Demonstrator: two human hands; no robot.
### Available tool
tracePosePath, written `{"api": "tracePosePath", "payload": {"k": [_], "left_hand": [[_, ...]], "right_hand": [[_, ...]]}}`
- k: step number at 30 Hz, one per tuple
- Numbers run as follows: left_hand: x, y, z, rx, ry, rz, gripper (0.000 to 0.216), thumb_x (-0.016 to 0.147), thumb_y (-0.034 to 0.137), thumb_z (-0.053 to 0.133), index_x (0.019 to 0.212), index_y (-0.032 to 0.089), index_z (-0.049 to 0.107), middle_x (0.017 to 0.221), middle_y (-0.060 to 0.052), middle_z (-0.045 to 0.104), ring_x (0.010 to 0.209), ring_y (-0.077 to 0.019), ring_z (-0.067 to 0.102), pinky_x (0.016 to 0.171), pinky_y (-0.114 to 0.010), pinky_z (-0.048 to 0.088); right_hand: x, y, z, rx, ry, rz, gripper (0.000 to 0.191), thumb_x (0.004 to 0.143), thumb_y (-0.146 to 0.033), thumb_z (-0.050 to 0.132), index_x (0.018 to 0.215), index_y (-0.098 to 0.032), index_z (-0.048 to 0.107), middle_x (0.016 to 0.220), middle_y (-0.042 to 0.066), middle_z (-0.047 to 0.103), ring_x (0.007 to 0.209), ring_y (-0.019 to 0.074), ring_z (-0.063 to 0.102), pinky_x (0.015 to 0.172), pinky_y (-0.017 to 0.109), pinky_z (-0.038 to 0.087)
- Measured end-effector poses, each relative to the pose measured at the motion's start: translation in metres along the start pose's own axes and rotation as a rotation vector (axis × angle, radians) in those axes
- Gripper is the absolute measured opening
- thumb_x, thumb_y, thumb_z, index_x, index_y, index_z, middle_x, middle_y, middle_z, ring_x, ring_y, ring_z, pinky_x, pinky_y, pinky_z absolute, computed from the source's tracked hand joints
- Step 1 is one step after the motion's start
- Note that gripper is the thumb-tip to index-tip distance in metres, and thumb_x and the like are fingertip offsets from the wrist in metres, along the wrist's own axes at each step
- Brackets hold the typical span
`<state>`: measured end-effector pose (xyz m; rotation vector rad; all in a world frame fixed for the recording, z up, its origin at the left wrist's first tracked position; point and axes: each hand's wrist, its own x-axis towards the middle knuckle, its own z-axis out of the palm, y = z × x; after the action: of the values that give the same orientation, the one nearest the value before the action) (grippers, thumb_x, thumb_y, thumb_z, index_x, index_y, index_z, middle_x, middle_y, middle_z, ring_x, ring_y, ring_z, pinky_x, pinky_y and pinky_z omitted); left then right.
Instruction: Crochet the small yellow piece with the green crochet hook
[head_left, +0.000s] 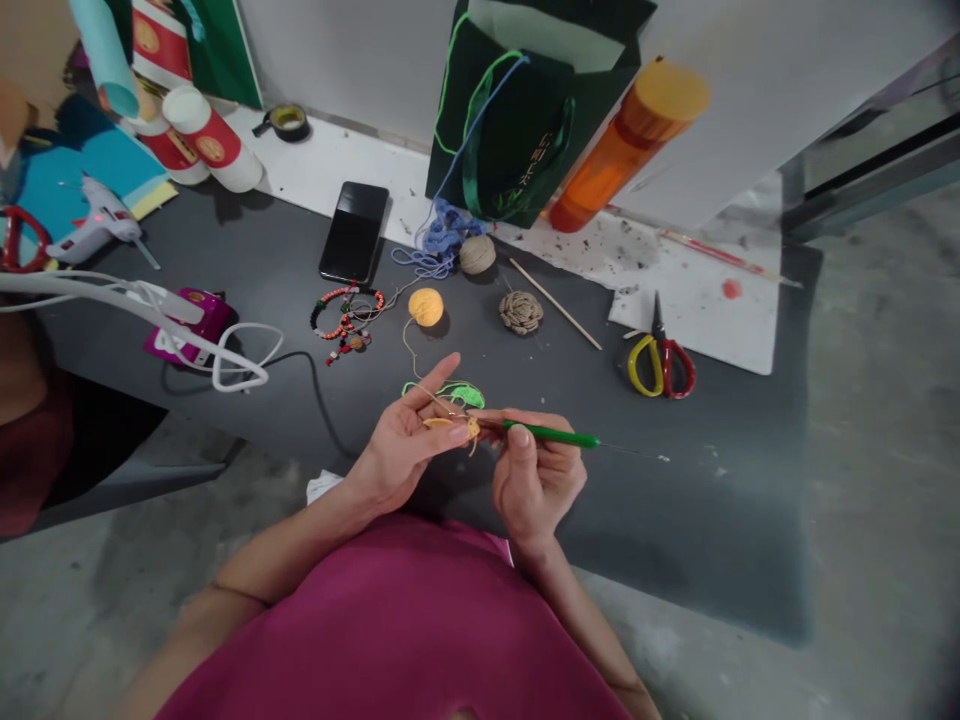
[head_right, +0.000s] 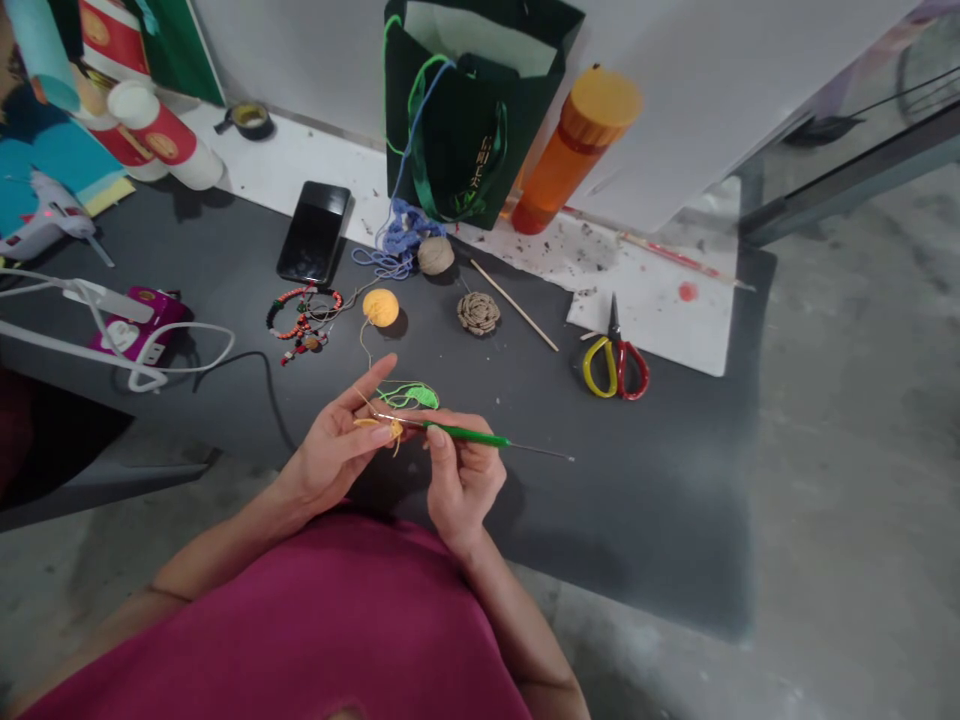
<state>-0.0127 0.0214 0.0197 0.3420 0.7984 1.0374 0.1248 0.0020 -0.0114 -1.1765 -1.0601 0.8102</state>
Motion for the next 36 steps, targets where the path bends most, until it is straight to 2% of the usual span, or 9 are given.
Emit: {"api": "tracePosePath", "payload": {"k": [4,12,17,21,28,36], "left_hand": [[0.0,0.001,-0.002,-0.009,-0.016,0.026,0.083,0.068,0.018,0.09,0.144,0.024,0.059,0.074,0.006,0.069,0.07,-0.0079,0.063,0.075,-0.023,0.05],[0.0,0.004,-0.001,-0.054,-0.067,0.055,0.064,0.069,0.017,0.088,0.13,0.023,0.072,0.069,0.006,0.064,0.065,-0.0074,0.059,0.067,-0.022,0.047],[0.001,0.005,-0.002,0.0,-0.081,0.067,0.072,0.07,0.019,0.087,0.138,0.023,0.066,0.072,0.005,0.064,0.065,-0.0089,0.058,0.069,-0.025,0.048],[0.0,0.004,-0.003,0.035,-0.082,0.094,0.078,0.07,0.021,0.086,0.144,0.025,0.06,0.074,0.004,0.066,0.066,-0.0092,0.056,0.068,-0.025,0.048],[-0.001,0.003,-0.002,0.026,-0.092,0.093,0.077,0.072,0.019,0.086,0.144,0.025,0.06,0.074,0.005,0.065,0.068,-0.0091,0.059,0.07,-0.025,0.048],[0.0,0.002,-0.002,0.007,-0.099,0.091,0.074,0.072,0.017,0.087,0.141,0.026,0.062,0.073,0.005,0.066,0.071,-0.0098,0.061,0.067,-0.023,0.048]], "right_hand": [[0.003,-0.004,-0.001,-0.016,-0.014,-0.028,0.008,0.097,-0.027,0.06,0.098,-0.024,0.067,0.082,-0.001,0.073,0.06,0.0115,0.068,0.057,0.027,0.056],[0.006,-0.006,0.0,0.079,-0.049,0.004,0.011,0.102,-0.03,0.051,0.1,-0.026,0.06,0.076,-0.002,0.072,0.061,0.0143,0.073,0.053,0.027,0.054],[0.011,-0.007,0.002,0.166,-0.062,0.025,0.013,0.104,-0.03,0.047,0.099,-0.026,0.058,0.074,-0.003,0.074,0.055,0.0141,0.073,0.05,0.026,0.053],[0.013,-0.011,0.005,0.188,-0.074,-0.021,0.013,0.104,-0.028,0.046,0.099,-0.026,0.057,0.072,-0.002,0.076,0.055,0.0147,0.074,0.048,0.026,0.053],[0.01,-0.013,0.004,0.154,-0.074,-0.023,0.012,0.104,-0.027,0.046,0.101,-0.027,0.058,0.075,-0.001,0.079,0.064,0.0163,0.076,0.055,0.029,0.055],[0.007,-0.008,-0.001,0.142,-0.054,0.01,0.009,0.101,-0.027,0.052,0.101,-0.026,0.061,0.079,-0.001,0.076,0.063,0.0154,0.073,0.057,0.03,0.053]]}}
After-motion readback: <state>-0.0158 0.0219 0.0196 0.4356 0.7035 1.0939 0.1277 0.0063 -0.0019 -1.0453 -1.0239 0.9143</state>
